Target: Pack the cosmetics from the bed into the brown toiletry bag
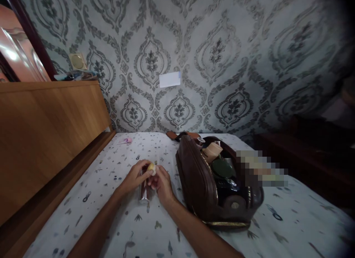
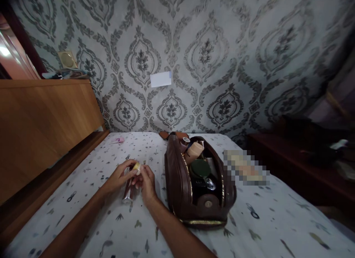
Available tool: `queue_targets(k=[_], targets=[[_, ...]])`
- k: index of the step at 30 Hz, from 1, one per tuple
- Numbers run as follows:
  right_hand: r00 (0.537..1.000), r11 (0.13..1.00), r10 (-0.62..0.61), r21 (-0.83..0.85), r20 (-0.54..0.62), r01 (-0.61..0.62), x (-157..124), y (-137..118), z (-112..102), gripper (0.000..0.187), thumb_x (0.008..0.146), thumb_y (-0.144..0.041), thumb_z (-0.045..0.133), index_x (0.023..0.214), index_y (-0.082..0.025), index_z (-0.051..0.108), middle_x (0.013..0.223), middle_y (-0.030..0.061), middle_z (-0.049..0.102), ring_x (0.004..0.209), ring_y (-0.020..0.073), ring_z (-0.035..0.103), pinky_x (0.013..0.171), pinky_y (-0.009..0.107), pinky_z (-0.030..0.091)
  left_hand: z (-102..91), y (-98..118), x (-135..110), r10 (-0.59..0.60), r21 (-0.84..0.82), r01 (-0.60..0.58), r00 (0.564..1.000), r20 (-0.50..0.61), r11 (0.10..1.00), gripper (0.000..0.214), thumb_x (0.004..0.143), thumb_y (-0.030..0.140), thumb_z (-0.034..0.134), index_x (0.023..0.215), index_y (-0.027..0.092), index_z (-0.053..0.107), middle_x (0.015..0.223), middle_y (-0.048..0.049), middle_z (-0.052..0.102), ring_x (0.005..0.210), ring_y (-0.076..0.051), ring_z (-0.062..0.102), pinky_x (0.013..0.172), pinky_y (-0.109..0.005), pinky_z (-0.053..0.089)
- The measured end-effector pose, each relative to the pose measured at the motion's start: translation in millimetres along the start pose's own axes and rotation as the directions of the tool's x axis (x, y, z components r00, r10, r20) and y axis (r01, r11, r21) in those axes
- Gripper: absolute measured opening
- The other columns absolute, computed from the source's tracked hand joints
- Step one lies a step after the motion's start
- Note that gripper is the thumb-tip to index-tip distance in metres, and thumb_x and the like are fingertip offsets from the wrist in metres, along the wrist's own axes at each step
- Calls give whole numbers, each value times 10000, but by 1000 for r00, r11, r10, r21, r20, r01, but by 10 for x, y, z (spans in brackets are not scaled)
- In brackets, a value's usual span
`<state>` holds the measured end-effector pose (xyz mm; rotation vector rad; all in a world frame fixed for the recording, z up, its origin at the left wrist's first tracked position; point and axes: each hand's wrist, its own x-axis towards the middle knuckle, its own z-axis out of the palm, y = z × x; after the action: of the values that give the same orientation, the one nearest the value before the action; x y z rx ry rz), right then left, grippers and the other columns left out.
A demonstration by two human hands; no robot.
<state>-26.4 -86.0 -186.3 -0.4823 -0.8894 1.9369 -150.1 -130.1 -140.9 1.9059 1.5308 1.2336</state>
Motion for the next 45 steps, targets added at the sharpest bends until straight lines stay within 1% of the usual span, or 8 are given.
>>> queue_targets(k=[4, 10, 17, 22, 28, 33, 37, 45], targets=[[1000, 1000, 2, -1, -8, -2, 4, 8, -10, 432, 672, -565, 756, 790, -185, 585, 563, -33, 622, 371, 82, 501, 334, 166, 253, 3, 16, -2, 8, 8, -8, 1000, 12, 1000, 261, 907, 405, 535, 990, 169, 605, 911, -46, 616, 874, -202, 552, 810, -312, 420], [1000, 1000, -17, 10, -11, 17, 12, 18, -13, 457, 655, -583, 765, 783, -181, 587, 541, -47, 586, 377, 84, 507, 333, 163, 259, 19, -42, -3, 11, -13, -11, 1000, 20, 1000, 295, 914, 436, 528, 999, 164, 603, 908, -41, 613, 875, -202, 551, 814, -309, 418], [1000, 1000, -19, 24, -3, 19, 28, 27, -13, 472, 636, -592, 772, 779, -184, 584, 542, -43, 591, 369, 83, 495, 334, 169, 262, 11, -25, -5, 12, -23, -11, 1000, 25, 1000, 301, 916, 442, 524, 1012, 169, 603, 913, -43, 615, 879, -202, 550, 820, -316, 425], [1000, 1000, -21, 0, -11, 21, 29, 29, -15, 443, 665, -578, 753, 776, -185, 581, 528, -40, 587, 371, 88, 500, 330, 166, 257, 7, 12, -6, 8, -15, -7, 1000, 23, 1000, 274, 910, 421, 534, 989, 169, 608, 894, -34, 613, 868, -199, 551, 808, -302, 419], [1000, 1000, -13, 11, 5, 13, 2, -1, -6, 426, 663, -553, 762, 782, -186, 580, 584, -33, 624, 389, 83, 517, 347, 165, 288, 12, -11, -16, 7, -6, -7, 1000, 26, 1000, 265, 914, 397, 529, 1018, 165, 604, 919, -40, 615, 880, -199, 547, 819, -307, 417], [1000, 1000, -8, 16, -4, 8, 12, 12, -8, 449, 640, -568, 776, 781, -189, 580, 535, -41, 603, 390, 91, 523, 341, 161, 280, 0, -11, -12, 13, -17, -13, 1000, 21, 1000, 281, 908, 411, 533, 1017, 163, 609, 929, -38, 620, 898, -203, 549, 830, -304, 411], [1000, 1000, -7, 18, -6, 7, 13, 8, -9, 452, 639, -565, 783, 783, -185, 584, 545, -35, 619, 399, 94, 534, 339, 161, 288, -13, 1, -8, 0, -5, 0, 1000, 23, 1000, 288, 905, 411, 534, 1012, 153, 606, 934, -50, 613, 891, -203, 544, 825, -307, 406], [1000, 1000, -11, 28, -3, 11, 19, 21, -15, 454, 629, -548, 794, 780, -183, 569, 528, -52, 595, 397, 88, 531, 343, 157, 294, -32, 13, -7, 7, 19, -8, 999, 36, 1000, 265, 911, 399, 521, 976, 154, 601, 901, -35, 599, 864, -187, 534, 804, -294, 411]])
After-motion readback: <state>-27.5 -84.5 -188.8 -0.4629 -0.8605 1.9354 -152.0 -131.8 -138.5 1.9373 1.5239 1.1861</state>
